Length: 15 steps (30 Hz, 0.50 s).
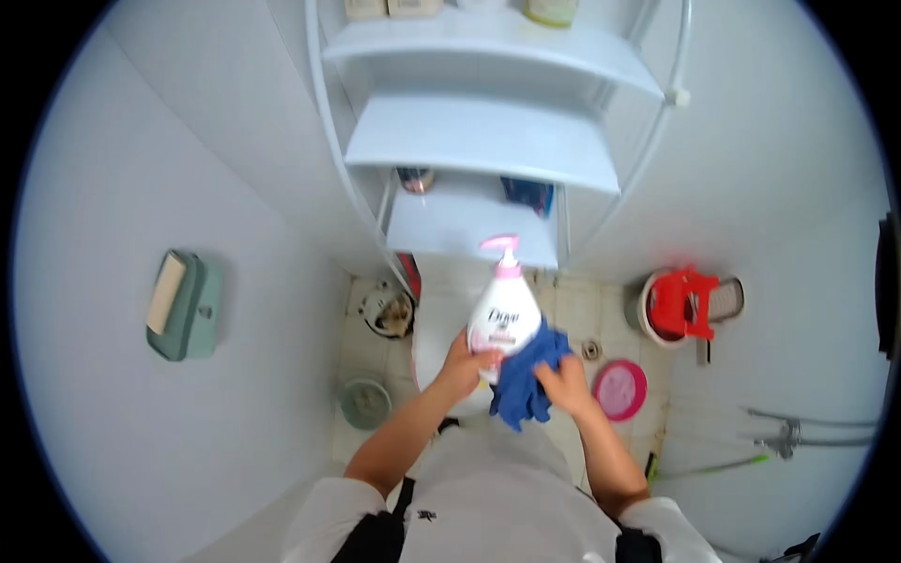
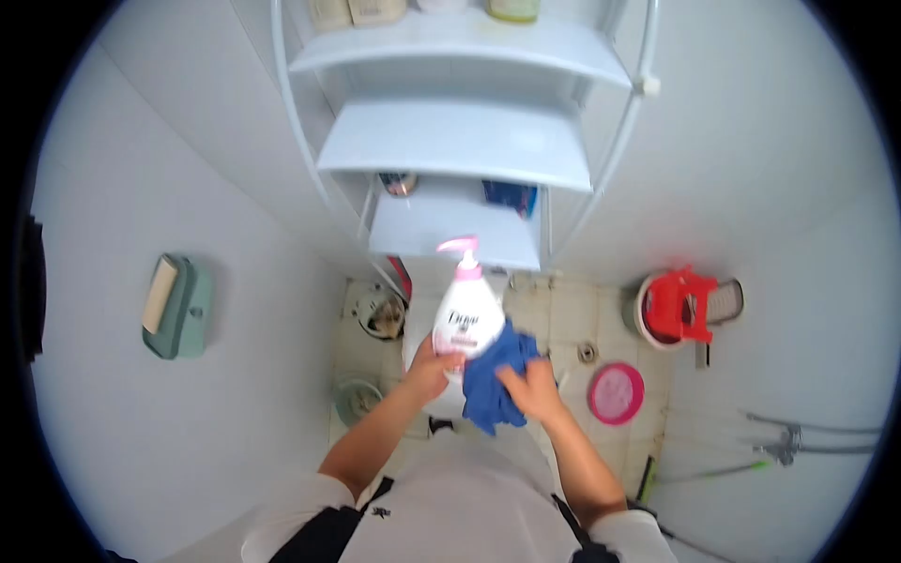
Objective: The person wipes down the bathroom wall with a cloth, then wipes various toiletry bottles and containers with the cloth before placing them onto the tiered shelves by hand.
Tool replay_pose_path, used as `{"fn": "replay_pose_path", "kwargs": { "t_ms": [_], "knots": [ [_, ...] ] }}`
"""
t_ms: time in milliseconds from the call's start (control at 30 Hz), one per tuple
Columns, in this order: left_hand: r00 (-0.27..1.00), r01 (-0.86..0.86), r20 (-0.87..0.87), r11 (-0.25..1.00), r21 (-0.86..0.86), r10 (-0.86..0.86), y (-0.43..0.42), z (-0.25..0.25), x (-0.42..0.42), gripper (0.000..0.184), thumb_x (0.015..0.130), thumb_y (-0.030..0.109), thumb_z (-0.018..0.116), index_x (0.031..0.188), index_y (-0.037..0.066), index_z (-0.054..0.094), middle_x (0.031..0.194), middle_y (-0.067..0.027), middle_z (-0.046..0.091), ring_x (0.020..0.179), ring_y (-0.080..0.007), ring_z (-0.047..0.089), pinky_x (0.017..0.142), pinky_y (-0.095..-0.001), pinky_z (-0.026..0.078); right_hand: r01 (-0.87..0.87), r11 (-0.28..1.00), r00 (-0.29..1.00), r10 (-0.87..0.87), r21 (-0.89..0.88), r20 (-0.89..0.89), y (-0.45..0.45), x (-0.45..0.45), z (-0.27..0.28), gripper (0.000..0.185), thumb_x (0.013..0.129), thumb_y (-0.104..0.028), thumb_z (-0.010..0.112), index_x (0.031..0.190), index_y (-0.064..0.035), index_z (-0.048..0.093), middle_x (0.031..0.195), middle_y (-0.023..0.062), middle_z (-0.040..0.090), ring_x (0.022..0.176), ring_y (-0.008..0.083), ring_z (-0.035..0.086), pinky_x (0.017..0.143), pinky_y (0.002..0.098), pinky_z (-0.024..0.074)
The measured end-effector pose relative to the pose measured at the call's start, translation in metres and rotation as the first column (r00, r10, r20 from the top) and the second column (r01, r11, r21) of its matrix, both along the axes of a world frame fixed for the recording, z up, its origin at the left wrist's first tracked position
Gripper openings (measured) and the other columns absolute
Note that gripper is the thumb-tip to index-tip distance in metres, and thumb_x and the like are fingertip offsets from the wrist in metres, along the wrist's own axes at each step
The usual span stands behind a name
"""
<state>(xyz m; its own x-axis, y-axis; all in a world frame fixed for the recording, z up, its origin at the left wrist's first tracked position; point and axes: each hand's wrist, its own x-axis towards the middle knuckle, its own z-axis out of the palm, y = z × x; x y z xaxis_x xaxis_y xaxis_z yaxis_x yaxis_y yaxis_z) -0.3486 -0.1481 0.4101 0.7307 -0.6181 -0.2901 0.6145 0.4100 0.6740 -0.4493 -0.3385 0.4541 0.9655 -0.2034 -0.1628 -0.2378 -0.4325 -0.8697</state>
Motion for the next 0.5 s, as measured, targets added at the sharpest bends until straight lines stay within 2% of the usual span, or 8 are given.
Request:
{"fn": "replay_pose_path", "kwargs": {
  "t_ms": [33,100,133,167,267,333,400,500],
  "knots": [
    [0.999,-0.029,0.032,0.999,0.023,0.029,0.002,0.006,0.010,0.061,0.074,-0.004,0.070,0.130,0.000,0.048,0.117,-0.0087,0.064,0.105,-0.0190,0.062,0.088,-0.0344,0.052,-0.049,0.997,0.999,0.050,0.054,-0.014,-0.015,-0.004,-0.009,0.025,0.084,-0.012,0.063,0.104,0.0019,0.064,0.091,0.0062,0.069,0.081,0.0154,0.064,0.075,0.0339,0.0519],
    [0.928,-0.126,0.341,0.988,-0.088,0.149,0.005,0.043,0.037,0.069,0.069,-0.002,0.077,0.132,-0.001,0.047,0.119,-0.0104,0.063,0.107,-0.0204,0.062,0.090,-0.0349,0.053,-0.039,0.950,0.994,0.004,0.311,0.113,-0.032,-0.010,-0.008,0.026,0.085,-0.009,0.059,0.108,0.0027,0.062,0.099,0.0076,0.068,0.090,0.0153,0.063,0.082,0.0325,0.0511],
    [0.902,-0.158,0.405,0.987,-0.005,0.147,0.013,0.058,0.056,0.074,0.066,0.002,0.082,0.131,-0.002,0.048,0.118,-0.0114,0.064,0.105,-0.0205,0.063,0.090,-0.0337,0.053,-0.001,0.896,0.995,-0.042,0.443,0.087,-0.039,-0.013,0.001,0.028,0.086,-0.008,0.057,0.111,0.0033,0.062,0.102,0.0081,0.068,0.092,0.0152,0.062,0.085,0.0316,0.0499],
    [0.859,-0.184,0.479,0.982,-0.046,0.183,0.009,0.105,0.075,0.072,0.064,0.002,0.083,0.128,-0.003,0.050,0.115,-0.0115,0.065,0.105,-0.0202,0.063,0.089,-0.0339,0.053,0.038,0.824,0.995,-0.081,0.565,0.052,-0.046,-0.014,0.010,0.031,0.086,-0.007,0.054,0.114,0.0039,0.061,0.104,0.0086,0.068,0.095,0.0151,0.062,0.088,0.0306,0.0486],
    [0.686,-0.319,0.701,0.946,0.051,0.194,-0.007,0.195,0.140,0.078,0.063,0.000,0.084,0.131,0.000,0.045,0.120,-0.0111,0.062,0.109,-0.0208,0.061,0.089,-0.0357,0.053,0.013,0.753,0.976,-0.152,0.658,0.154,-0.064,-0.005,0.027,0.029,0.087,0.000,0.050,0.115,0.0034,0.059,0.104,0.0079,0.067,0.094,0.0146,0.062,0.086,0.0312,0.0503],
    [0.575,-0.402,0.811,0.901,0.165,0.108,-0.030,0.255,0.179,0.081,0.063,-0.001,0.083,0.133,0.002,0.042,0.122,-0.0111,0.060,0.110,-0.0215,0.060,0.091,-0.0364,0.053,-0.031,0.744,0.977,-0.118,0.667,0.176,-0.078,-0.002,0.020,0.030,0.087,0.000,0.051,0.115,0.0035,0.059,0.103,0.0083,0.067,0.093,0.0145,0.063,0.085,0.0305,0.0506],
    [0.516,-0.282,0.849,0.958,0.045,0.112,-0.065,0.305,0.204,0.074,0.066,-0.001,0.082,0.130,0.001,0.044,0.120,-0.0114,0.061,0.111,-0.0215,0.060,0.093,-0.0378,0.052,-0.017,0.740,0.977,-0.130,0.673,0.167,-0.083,0.001,0.032,0.036,0.084,0.001,0.049,0.119,0.0062,0.057,0.110,0.0106,0.067,0.099,0.0168,0.064,0.091,0.0317,0.0492],
    [0.400,-0.218,0.911,0.976,-0.012,0.101,-0.125,0.349,0.234,0.061,0.073,0.005,0.080,0.125,0.000,0.050,0.116,-0.0101,0.064,0.104,-0.0181,0.062,0.087,-0.0334,0.052,-0.014,0.690,0.969,-0.169,0.723,0.180,-0.093,-0.002,0.024,0.036,0.084,0.001,0.050,0.119,0.0061,0.057,0.109,0.0101,0.068,0.099,0.0169,0.064,0.091,0.0318,0.0493]
  ]
}}
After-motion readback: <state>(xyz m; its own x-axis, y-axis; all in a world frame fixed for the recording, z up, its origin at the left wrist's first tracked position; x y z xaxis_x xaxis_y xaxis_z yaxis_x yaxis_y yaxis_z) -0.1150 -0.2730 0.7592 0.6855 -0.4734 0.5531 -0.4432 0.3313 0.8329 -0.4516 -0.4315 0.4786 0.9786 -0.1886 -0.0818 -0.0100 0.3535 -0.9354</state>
